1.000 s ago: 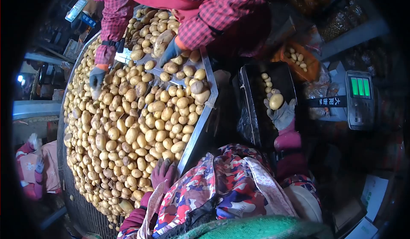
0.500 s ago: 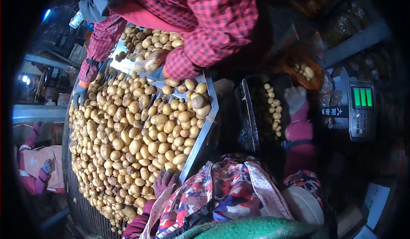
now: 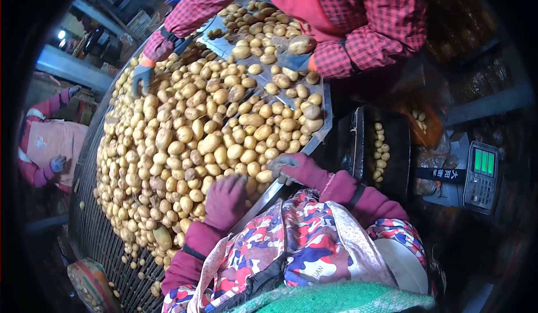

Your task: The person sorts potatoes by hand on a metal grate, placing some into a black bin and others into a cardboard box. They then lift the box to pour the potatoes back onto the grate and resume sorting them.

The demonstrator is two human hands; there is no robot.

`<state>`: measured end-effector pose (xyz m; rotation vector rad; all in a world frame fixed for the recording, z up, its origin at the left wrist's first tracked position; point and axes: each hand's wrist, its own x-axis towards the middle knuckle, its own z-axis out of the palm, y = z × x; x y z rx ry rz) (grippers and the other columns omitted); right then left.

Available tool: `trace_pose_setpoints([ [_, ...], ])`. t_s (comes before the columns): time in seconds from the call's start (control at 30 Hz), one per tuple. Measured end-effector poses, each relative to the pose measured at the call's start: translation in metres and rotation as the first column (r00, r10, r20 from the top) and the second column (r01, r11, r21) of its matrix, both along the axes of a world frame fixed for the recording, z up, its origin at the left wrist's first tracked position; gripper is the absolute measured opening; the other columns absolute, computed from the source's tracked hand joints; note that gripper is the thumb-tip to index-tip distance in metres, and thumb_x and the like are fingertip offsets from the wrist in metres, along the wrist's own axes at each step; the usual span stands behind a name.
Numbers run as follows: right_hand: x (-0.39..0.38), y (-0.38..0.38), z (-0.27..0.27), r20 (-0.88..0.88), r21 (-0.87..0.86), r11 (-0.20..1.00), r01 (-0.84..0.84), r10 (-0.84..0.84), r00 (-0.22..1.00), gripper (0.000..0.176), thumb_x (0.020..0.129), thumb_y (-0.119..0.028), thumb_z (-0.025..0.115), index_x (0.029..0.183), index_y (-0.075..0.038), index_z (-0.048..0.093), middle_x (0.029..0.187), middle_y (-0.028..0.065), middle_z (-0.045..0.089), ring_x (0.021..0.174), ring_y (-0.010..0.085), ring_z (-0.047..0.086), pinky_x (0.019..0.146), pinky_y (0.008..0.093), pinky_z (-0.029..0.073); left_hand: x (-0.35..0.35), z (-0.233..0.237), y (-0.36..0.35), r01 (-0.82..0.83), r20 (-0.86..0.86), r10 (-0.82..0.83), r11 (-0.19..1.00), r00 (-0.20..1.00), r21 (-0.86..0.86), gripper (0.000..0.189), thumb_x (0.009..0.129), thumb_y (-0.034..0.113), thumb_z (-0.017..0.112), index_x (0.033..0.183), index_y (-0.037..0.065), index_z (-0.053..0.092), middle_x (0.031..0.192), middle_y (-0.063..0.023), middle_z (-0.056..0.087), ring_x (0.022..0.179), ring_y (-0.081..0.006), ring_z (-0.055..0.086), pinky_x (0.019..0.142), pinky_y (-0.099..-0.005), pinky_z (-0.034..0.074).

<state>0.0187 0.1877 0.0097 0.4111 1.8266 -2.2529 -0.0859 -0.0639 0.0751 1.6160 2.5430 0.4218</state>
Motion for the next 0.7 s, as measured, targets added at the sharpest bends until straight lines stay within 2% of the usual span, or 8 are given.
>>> trace_pose_setpoints([
  [0.03,-0.005,-0.003,0.000,0.000,0.003,1.000,-0.012,0.012,1.000,0.028,0.095,-0.021,0.061,0.118,-0.004,0.066,0.096,0.0077,0.072,0.074,0.0166,0.070,0.059,0.0309,0.056,-0.012,0.003,0.002,-0.018,-0.076,0.022,0.999,0.997,0.044,0.055,0.082,0.022,0.068,0.133,0.008,0.053,0.127,-0.0153,0.056,0.120,-0.0365,0.051,0.100,-0.0482,0.041],
  [0.13,-0.018,-0.014,-0.011,-0.104,0.587,0.807,-0.057,0.145,0.984,0.030,0.090,-0.032,0.067,0.108,-0.008,0.071,0.098,0.0104,0.073,0.085,0.0272,0.070,0.077,0.0413,0.055,-0.051,0.005,0.017,-0.126,-0.293,0.150,0.987,0.944,0.101,0.066,0.086,0.030,0.067,0.143,0.007,0.045,0.138,-0.0197,0.049,0.132,-0.0416,0.042,0.112,-0.0551,0.030],
  [0.2,-0.016,-0.011,-0.019,-0.164,0.497,0.867,-0.042,0.141,0.976,0.030,0.089,-0.032,0.068,0.108,-0.009,0.071,0.097,0.0089,0.073,0.090,0.0236,0.070,0.081,0.0367,0.054,-0.075,-0.017,0.017,-0.276,-0.311,0.295,0.955,0.903,0.104,0.070,0.089,0.039,0.063,0.147,0.008,0.040,0.146,-0.0203,0.043,0.137,-0.0414,0.038,0.117,-0.0565,0.022],
  [0.23,-0.017,-0.011,-0.005,0.030,0.505,0.850,-0.148,0.153,0.988,0.031,0.089,-0.031,0.069,0.108,-0.008,0.070,0.096,0.0085,0.074,0.088,0.0216,0.070,0.081,0.0351,0.055,-0.086,-0.035,0.018,-0.283,-0.277,0.300,0.954,0.913,0.101,0.071,0.089,0.041,0.062,0.148,0.009,0.039,0.149,-0.0202,0.040,0.138,-0.0407,0.036,0.117,-0.0568,0.021],
  [0.3,-0.016,-0.018,0.012,0.185,0.288,0.954,-0.081,0.028,0.982,0.026,0.087,-0.021,0.071,0.107,-0.005,0.069,0.087,0.0068,0.072,0.066,0.0113,0.066,0.061,0.0286,0.055,-0.082,-0.044,0.021,-0.282,-0.221,0.285,0.958,0.933,0.048,0.071,0.089,0.043,0.060,0.148,0.011,0.039,0.153,-0.0195,0.034,0.140,-0.0407,0.033,0.118,-0.0570,0.020],
  [0.47,-0.005,-0.013,-0.008,0.075,0.416,0.907,-0.071,0.044,0.996,0.023,0.089,-0.016,0.067,0.109,-0.004,0.068,0.083,0.0031,0.071,0.063,0.0066,0.063,0.054,0.0237,0.051,-0.024,-0.020,-0.007,-0.071,-0.300,-0.016,0.959,0.954,-0.276,0.065,0.085,0.039,0.063,0.142,0.012,0.046,0.151,-0.0138,0.036,0.137,-0.0420,0.034,0.116,-0.0549,0.025],
  [0.63,-0.018,0.000,0.034,0.287,0.173,0.955,-0.243,0.187,0.939,0.025,0.090,-0.014,0.066,0.111,-0.001,0.068,0.083,0.0051,0.071,0.067,0.0115,0.065,0.062,0.0282,0.054,0.018,-0.014,-0.049,-0.141,-0.101,0.130,0.984,0.986,-0.112,0.061,0.084,0.036,0.064,0.137,0.010,0.049,0.143,-0.0107,0.046,0.138,-0.0361,0.036,0.115,-0.0566,0.026],
  [0.7,-0.043,0.019,0.018,0.048,0.468,0.862,-0.193,0.193,0.980,0.026,0.090,-0.018,0.066,0.111,-0.002,0.067,0.084,0.0057,0.071,0.070,0.0131,0.066,0.064,0.0299,0.054,0.025,-0.013,-0.061,-0.169,-0.089,0.161,0.982,0.983,-0.082,0.060,0.085,0.036,0.064,0.136,0.010,0.050,0.143,-0.0107,0.046,0.137,-0.0363,0.037,0.115,-0.0569,0.026],
])
